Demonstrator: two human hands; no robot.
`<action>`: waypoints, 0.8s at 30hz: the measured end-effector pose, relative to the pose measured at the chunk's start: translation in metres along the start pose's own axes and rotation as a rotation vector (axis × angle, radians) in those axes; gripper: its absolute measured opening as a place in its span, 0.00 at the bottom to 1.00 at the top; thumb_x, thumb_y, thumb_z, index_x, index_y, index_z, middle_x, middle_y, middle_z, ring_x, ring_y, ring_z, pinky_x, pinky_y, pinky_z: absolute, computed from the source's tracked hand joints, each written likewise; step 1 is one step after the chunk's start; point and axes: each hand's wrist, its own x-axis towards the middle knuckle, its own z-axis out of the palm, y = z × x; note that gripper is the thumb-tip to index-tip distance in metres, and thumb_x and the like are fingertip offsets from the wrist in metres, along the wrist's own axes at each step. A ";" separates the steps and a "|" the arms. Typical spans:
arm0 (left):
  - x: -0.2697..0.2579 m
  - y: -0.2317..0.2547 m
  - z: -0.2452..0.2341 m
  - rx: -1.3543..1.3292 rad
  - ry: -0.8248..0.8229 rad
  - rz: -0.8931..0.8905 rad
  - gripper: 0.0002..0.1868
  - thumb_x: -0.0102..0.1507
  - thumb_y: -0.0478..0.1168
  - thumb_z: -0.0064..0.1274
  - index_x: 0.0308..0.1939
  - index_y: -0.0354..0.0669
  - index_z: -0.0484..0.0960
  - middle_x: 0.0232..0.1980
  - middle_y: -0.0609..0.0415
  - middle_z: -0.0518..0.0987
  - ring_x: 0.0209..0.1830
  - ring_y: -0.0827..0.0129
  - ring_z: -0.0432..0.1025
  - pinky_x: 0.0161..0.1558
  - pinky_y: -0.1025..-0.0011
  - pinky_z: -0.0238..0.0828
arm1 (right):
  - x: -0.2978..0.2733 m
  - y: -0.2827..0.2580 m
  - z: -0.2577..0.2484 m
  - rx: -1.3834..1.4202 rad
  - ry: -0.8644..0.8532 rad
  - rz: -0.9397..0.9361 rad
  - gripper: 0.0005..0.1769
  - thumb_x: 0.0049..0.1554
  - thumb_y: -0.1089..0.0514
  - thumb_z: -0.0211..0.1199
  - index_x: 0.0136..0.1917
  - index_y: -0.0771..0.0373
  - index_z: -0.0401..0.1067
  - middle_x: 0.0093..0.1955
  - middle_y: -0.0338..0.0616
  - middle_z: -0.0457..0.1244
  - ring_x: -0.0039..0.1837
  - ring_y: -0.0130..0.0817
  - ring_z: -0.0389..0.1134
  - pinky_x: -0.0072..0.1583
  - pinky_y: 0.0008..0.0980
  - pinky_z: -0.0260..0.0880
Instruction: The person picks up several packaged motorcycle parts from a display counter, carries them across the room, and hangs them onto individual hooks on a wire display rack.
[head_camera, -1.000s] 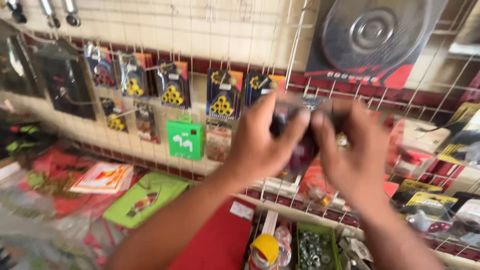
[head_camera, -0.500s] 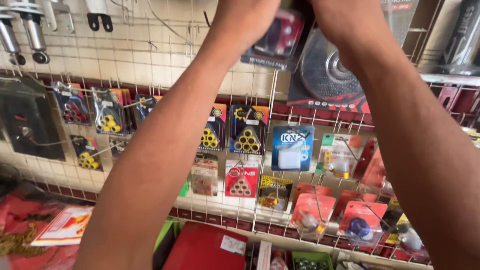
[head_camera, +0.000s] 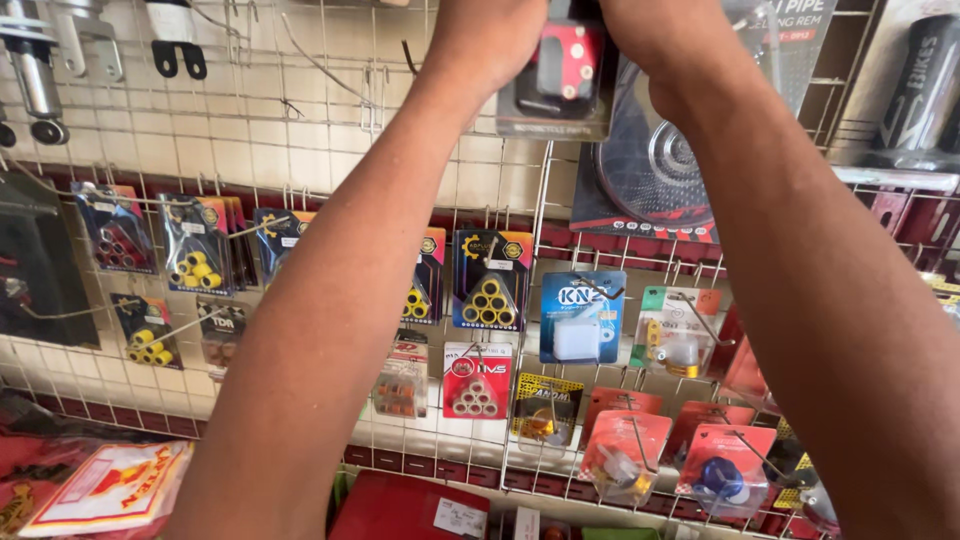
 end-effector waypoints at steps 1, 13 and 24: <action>-0.002 -0.002 0.003 0.016 0.019 0.000 0.14 0.65 0.43 0.52 0.41 0.33 0.81 0.34 0.44 0.85 0.36 0.56 0.83 0.39 0.62 0.77 | -0.001 0.002 0.003 0.002 -0.002 0.021 0.16 0.61 0.48 0.64 0.44 0.65 0.74 0.40 0.35 0.66 0.44 0.25 0.62 0.50 0.33 0.65; -0.020 -0.018 0.022 0.334 0.104 -0.154 0.14 0.60 0.41 0.61 0.45 0.38 0.80 0.43 0.40 0.83 0.47 0.43 0.78 0.47 0.51 0.74 | -0.008 0.034 0.003 -0.688 0.140 -0.592 0.04 0.59 0.66 0.65 0.50 0.68 0.76 0.42 0.54 0.68 0.44 0.50 0.72 0.47 0.44 0.70; -0.033 -0.018 0.023 0.372 0.155 -0.255 0.12 0.58 0.44 0.64 0.38 0.39 0.82 0.38 0.48 0.85 0.40 0.49 0.81 0.40 0.52 0.76 | -0.082 0.007 0.032 -1.001 -0.140 -0.759 0.48 0.41 0.49 0.79 0.68 0.74 0.66 0.68 0.63 0.61 0.67 0.58 0.62 0.63 0.49 0.65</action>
